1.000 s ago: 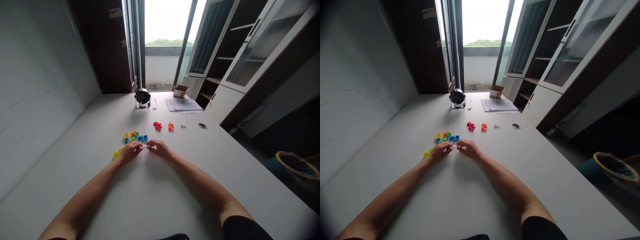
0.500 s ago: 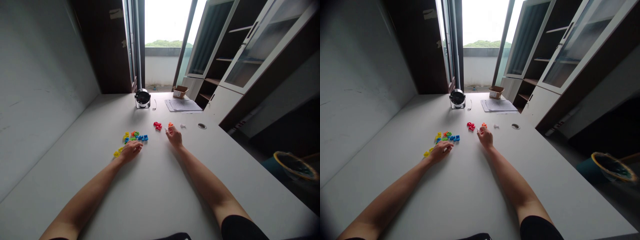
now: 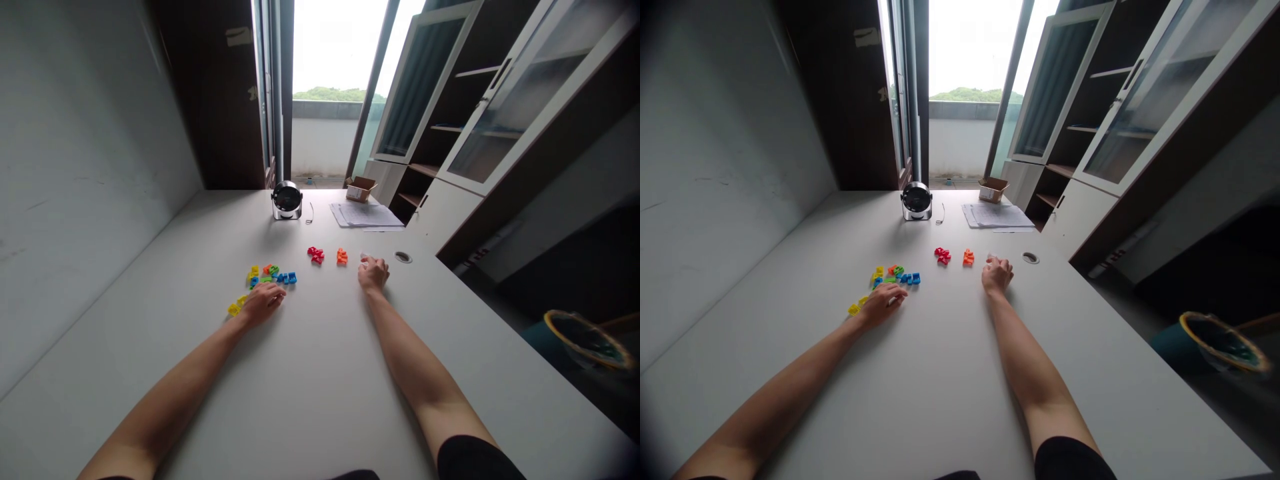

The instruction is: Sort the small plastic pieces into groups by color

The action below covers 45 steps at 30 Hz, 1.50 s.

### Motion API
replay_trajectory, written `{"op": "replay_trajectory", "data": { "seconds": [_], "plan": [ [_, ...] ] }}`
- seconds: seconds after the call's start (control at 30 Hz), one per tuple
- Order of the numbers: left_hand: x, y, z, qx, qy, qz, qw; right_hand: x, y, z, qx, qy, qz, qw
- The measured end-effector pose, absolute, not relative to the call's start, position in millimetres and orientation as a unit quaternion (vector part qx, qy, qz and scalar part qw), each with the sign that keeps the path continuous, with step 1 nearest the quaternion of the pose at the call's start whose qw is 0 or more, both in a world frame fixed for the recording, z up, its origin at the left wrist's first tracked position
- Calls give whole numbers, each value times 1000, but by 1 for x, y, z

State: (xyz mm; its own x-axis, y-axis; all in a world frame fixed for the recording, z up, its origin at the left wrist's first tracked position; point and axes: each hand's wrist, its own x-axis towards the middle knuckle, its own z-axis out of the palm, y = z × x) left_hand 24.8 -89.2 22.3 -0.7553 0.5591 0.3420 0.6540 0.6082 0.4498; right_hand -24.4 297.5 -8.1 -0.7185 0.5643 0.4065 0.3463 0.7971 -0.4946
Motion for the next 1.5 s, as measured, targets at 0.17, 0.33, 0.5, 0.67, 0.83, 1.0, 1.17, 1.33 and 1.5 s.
{"op": "replay_trajectory", "data": {
  "seconds": [0.17,0.33,0.5,0.67,0.83,1.0,1.17,1.33,1.5],
  "plan": [
    [24,-91,24,-309,-907,-260,122,-28,294,-9,-230,-915,206,261],
    [23,-96,31,-233,-931,-202,196,-31,296,-13,-229,-915,238,231],
    [20,-98,28,-197,-941,-173,216,-31,297,-15,-226,-916,234,233],
    [13,-99,16,-217,-941,-170,195,-32,294,-17,-204,-924,237,221],
    [2,-100,7,-222,-946,-172,161,-32,290,-18,-178,-932,225,222],
    [-4,-102,8,-221,-951,-168,139,-32,288,-17,-167,-939,214,212],
    [-5,-105,11,-215,-947,-162,176,-30,287,-16,-160,-939,215,214],
    [-1,-106,16,-207,-945,-167,191,-30,288,-15,-159,-939,219,213],
    [4,-105,19,-212,-944,-165,191,-30,286,-15,-152,-935,228,225]
  ]
}}
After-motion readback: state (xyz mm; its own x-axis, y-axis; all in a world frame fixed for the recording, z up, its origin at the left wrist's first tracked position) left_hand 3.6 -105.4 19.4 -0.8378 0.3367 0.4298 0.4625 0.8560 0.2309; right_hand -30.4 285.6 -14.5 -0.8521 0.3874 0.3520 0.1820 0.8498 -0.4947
